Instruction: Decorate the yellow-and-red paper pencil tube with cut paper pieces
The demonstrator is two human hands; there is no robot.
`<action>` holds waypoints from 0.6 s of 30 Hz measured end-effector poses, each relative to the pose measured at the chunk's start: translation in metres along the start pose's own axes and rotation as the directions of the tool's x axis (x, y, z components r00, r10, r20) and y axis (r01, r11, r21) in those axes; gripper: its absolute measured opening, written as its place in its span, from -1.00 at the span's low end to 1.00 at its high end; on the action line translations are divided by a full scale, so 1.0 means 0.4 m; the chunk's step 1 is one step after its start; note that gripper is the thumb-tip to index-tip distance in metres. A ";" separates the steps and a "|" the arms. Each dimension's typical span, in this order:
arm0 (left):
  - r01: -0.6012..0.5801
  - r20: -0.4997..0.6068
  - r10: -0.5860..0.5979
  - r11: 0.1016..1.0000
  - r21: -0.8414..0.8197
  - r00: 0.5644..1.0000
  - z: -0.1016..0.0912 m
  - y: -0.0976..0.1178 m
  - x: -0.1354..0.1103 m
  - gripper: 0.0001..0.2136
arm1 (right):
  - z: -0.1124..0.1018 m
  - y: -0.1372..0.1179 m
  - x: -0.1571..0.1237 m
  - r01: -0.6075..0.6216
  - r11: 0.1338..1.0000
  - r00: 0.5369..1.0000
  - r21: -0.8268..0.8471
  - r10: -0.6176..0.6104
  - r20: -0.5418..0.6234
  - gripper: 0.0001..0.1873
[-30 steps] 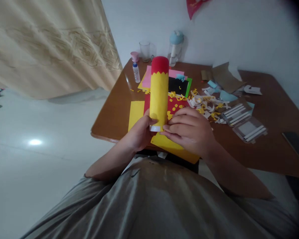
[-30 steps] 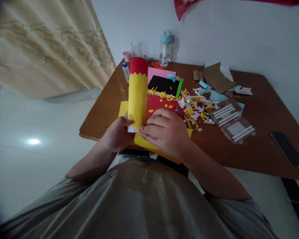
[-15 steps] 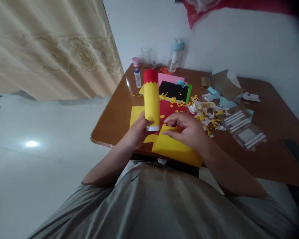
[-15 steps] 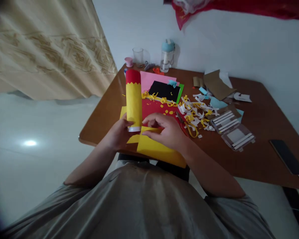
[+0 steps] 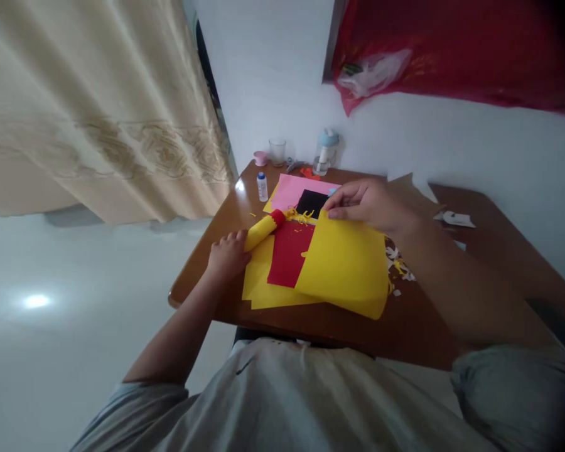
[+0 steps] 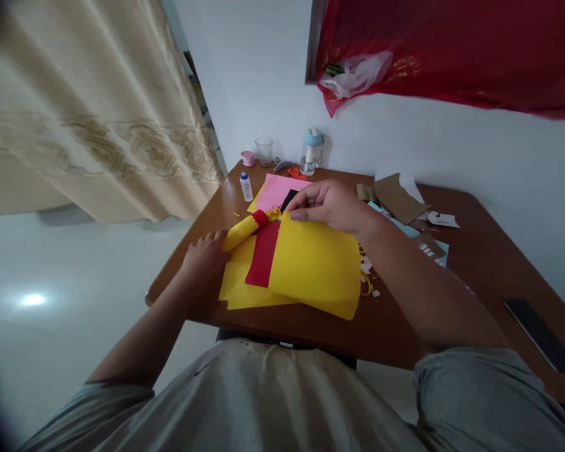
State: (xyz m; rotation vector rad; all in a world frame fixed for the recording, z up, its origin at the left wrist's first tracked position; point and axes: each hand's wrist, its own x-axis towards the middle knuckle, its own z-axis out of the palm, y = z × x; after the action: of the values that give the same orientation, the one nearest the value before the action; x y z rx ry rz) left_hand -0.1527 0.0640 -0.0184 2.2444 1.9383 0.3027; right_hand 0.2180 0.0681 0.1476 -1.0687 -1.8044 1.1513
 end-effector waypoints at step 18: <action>-0.850 -0.612 0.659 0.526 -0.041 0.437 0.058 0.139 -0.205 -0.58 | 0.296 0.132 -0.370 0.626 0.283 0.660 -0.727 -0.689 0.300 -0.78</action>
State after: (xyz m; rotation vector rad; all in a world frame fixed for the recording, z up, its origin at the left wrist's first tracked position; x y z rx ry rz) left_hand -0.1049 -0.0251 -0.0309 2.7963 0.6416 1.4016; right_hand 0.1837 -0.0917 0.0383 -0.5770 -2.4013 -0.2960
